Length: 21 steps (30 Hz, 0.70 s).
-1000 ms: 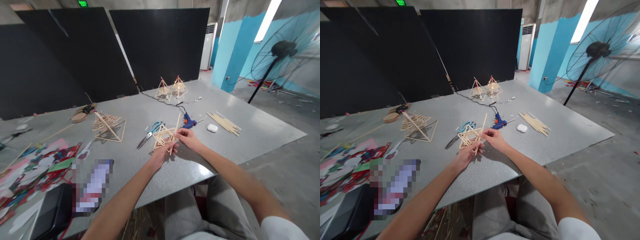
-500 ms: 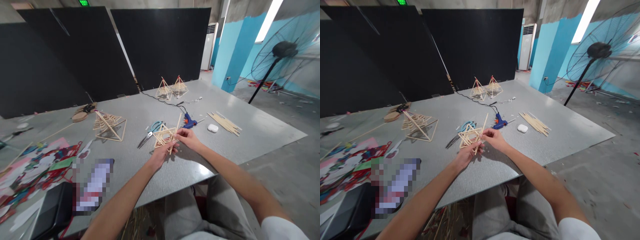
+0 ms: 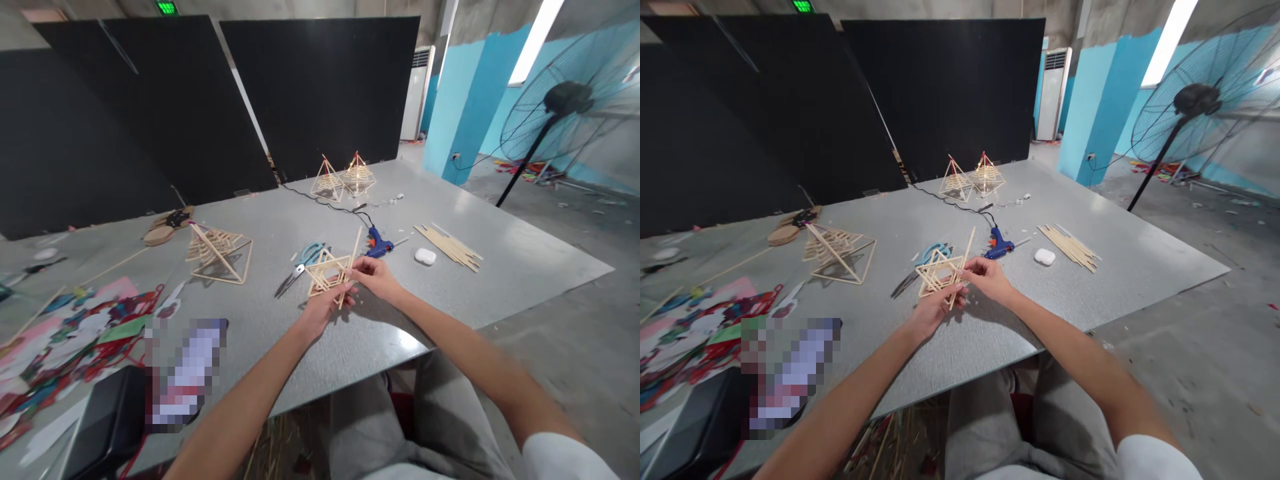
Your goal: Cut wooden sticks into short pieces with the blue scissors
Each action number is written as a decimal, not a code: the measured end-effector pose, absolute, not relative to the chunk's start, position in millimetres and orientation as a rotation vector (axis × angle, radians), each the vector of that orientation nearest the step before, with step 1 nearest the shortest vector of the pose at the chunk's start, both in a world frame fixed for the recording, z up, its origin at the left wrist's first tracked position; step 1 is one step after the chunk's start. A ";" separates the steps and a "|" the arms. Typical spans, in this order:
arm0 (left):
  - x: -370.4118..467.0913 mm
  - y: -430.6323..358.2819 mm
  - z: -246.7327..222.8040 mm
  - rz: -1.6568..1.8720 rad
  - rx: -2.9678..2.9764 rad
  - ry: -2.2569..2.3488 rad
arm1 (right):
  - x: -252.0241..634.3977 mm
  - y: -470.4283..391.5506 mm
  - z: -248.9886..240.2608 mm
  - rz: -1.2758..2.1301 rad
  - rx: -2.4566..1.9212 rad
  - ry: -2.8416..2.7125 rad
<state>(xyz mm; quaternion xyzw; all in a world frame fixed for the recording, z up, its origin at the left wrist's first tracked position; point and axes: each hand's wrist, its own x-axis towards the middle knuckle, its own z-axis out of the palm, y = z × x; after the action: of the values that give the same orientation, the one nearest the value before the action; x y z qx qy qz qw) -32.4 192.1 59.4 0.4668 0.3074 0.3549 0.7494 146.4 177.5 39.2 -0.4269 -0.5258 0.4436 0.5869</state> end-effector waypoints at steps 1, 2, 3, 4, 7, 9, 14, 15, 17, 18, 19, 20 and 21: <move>-32.4 191.8 59.8 0.777 1.018 0.672 | 146.4 177.7 39.1 1.033 -0.996 -1.227; -32.5 191.5 60.1 0.777 1.016 0.672 | 146.5 177.8 39.0 1.033 -0.998 -1.228; -32.5 191.3 60.2 0.778 1.013 0.672 | 146.6 177.9 39.0 1.032 -0.999 -1.229; -32.6 191.3 60.1 0.778 1.010 0.672 | 146.7 177.9 39.0 1.032 -1.001 -1.230; -33.1 192.0 59.0 0.779 0.996 0.674 | 146.9 177.2 39.8 1.031 -1.006 -1.239; -33.5 193.0 58.1 0.779 0.986 0.676 | 146.8 176.5 40.8 1.026 -1.010 -1.245; -32.7 193.4 56.4 0.783 0.959 0.676 | 145.7 176.0 43.0 0.999 -1.044 -1.266; -32.4 192.9 56.3 0.785 0.951 0.676 | 145.6 176.0 43.0 0.988 -1.059 -1.272; -32.3 192.3 57.0 0.793 0.933 0.674 | 146.0 175.7 42.4 0.955 -1.101 -1.282; -33.1 192.9 58.1 0.800 0.922 0.672 | 146.6 175.2 41.9 0.933 -1.127 -1.288; -34.7 194.4 60.0 0.811 0.908 0.670 | 147.3 174.5 41.3 0.906 -1.156 -1.294; -37.2 197.0 62.7 0.828 0.893 0.667 | 148.3 173.7 41.0 0.872 -1.188 -1.303; -40.8 200.9 66.3 0.856 0.873 0.664 | 149.3 173.1 41.1 0.833 -1.223 -1.316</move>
<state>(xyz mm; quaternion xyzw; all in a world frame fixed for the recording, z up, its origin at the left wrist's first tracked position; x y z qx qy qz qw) -40.8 200.9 66.3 0.4023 0.3060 0.3943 0.7675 149.3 173.1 41.1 -0.5164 -0.5557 0.3516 0.5486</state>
